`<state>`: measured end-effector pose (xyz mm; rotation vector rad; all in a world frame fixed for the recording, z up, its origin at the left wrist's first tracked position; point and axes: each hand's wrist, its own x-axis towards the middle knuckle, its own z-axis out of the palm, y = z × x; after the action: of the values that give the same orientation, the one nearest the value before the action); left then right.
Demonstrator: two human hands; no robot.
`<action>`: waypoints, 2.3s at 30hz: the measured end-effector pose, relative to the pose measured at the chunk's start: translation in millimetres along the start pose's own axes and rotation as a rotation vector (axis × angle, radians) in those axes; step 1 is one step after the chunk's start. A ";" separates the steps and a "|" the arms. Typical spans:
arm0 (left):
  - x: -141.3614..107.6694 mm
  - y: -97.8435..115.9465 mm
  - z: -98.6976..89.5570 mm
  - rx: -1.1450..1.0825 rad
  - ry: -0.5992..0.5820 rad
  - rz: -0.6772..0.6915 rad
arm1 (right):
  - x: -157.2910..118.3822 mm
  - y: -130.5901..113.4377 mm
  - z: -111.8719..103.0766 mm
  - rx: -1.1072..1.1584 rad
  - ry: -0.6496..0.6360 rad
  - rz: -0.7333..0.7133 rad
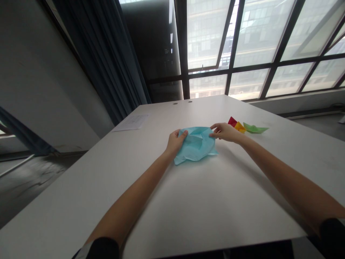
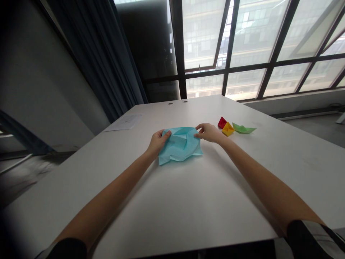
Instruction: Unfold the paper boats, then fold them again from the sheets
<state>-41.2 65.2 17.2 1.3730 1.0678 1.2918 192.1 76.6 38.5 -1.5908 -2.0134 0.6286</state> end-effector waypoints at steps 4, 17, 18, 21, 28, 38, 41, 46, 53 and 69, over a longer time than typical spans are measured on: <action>2.2 -2.8 -2.9 0.184 0.071 0.117 | 0.4 -0.6 -0.6 -0.025 0.027 -0.036; -6.3 7.2 0.3 0.696 0.032 0.371 | -3.8 -13.5 -2.4 -0.021 0.052 -0.152; -4.5 6.1 -0.5 0.674 0.051 0.343 | -4.4 -14.2 -3.4 -0.029 0.067 -0.150; 0.9 3.1 -2.8 0.534 0.094 0.205 | -5.8 -15.0 -5.7 -0.050 0.107 -0.138; 2.8 6.5 -1.0 0.011 0.172 -0.045 | -7.9 -13.9 -6.7 -0.058 0.112 -0.115; 1.2 8.2 1.4 -0.045 0.205 -0.173 | -3.8 -6.0 1.2 0.024 0.082 -0.038; -1.9 13.1 3.4 -0.110 0.161 -0.187 | -5.3 -5.3 3.6 0.262 -0.058 0.103; -2.0 14.4 5.9 -0.244 0.182 -0.175 | -4.9 -4.0 3.9 0.551 -0.028 0.182; 3.8 6.1 3.9 -0.387 0.321 -0.202 | 0.0 -1.2 3.7 0.617 0.170 0.101; 5.6 16.1 -29.6 -0.549 -0.089 -0.498 | 2.9 13.5 -5.9 0.942 0.052 0.118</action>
<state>-70.4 69.7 34.2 0.6873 0.8353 1.0309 205.3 82.6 34.9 -1.1032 -1.2455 1.3103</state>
